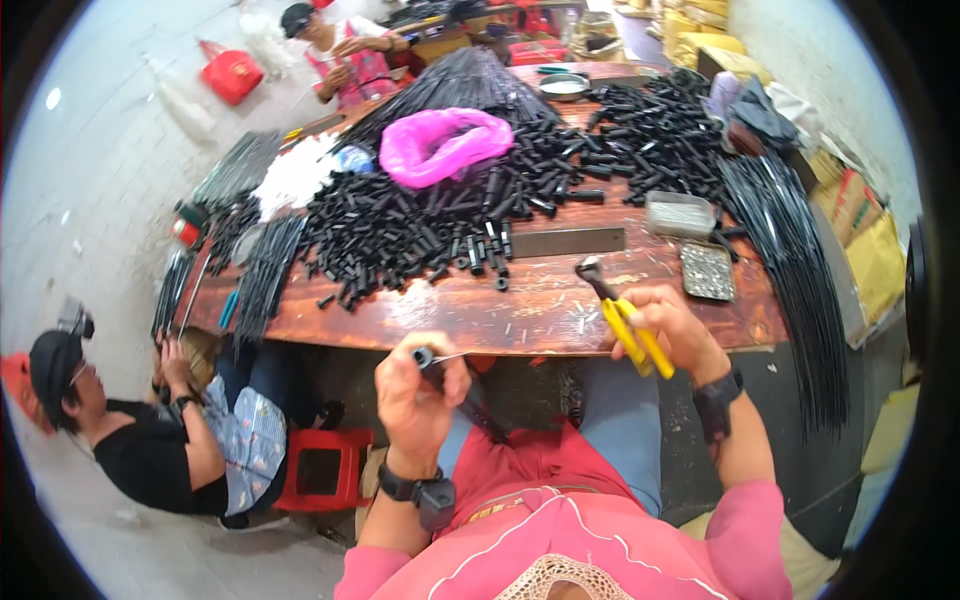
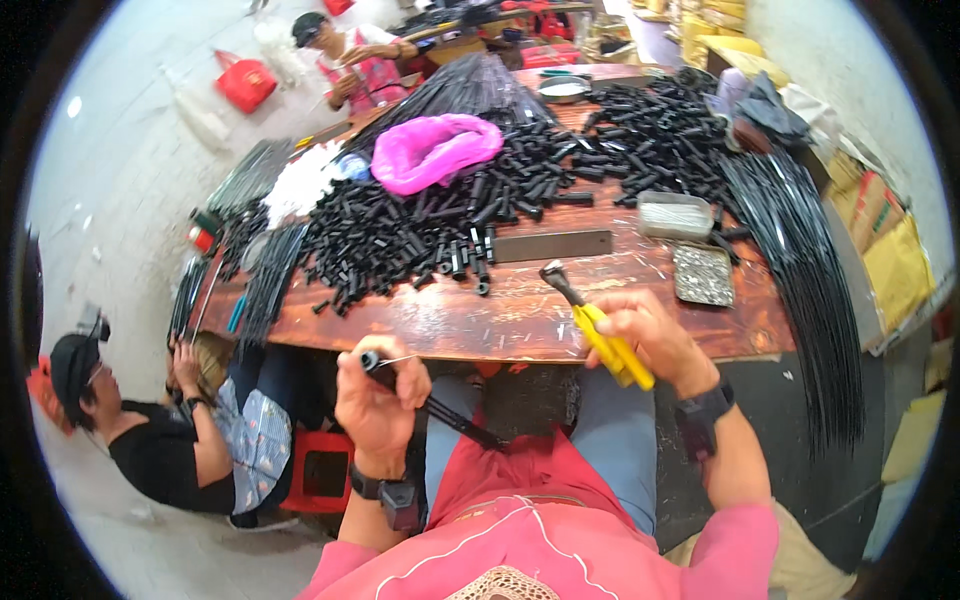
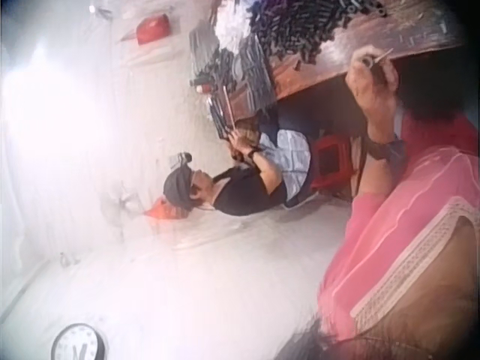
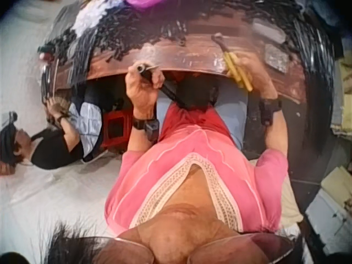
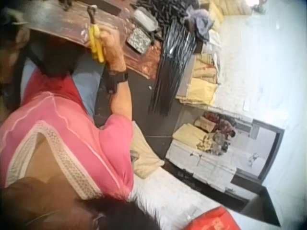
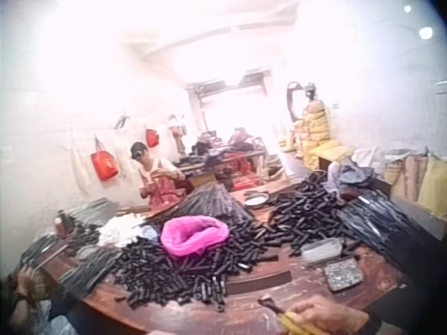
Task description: Manually assemble and trim umbrella frames/ribs by attaching small plastic components and cutting off excess wire or plastic with pliers.
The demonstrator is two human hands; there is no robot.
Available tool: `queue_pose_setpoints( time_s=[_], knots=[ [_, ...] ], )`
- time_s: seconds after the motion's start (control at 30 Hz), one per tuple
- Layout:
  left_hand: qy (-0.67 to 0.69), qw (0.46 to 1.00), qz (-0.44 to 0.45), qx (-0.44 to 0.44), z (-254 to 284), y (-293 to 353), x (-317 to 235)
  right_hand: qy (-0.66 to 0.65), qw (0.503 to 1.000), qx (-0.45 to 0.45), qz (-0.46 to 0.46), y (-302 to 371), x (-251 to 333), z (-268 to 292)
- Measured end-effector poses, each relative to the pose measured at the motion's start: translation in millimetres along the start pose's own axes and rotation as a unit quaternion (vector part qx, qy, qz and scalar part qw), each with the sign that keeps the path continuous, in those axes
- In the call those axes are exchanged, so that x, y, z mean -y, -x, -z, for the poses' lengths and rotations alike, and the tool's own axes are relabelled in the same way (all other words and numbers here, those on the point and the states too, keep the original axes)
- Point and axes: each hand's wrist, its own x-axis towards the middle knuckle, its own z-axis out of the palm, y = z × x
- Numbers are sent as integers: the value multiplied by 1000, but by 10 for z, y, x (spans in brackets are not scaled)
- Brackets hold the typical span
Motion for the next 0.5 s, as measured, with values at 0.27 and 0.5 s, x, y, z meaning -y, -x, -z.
queue_pose_setpoints(
  time_s=[0.27,0.5],
  knots=[
    [-88,992,59,-62,-91,-95,11,549,807,-22,215,-47,-278,-1131],
    [-113,989,45,-87,-168,-61,22,607,737,-110,277,-246,-286,-1317]
  ],
)
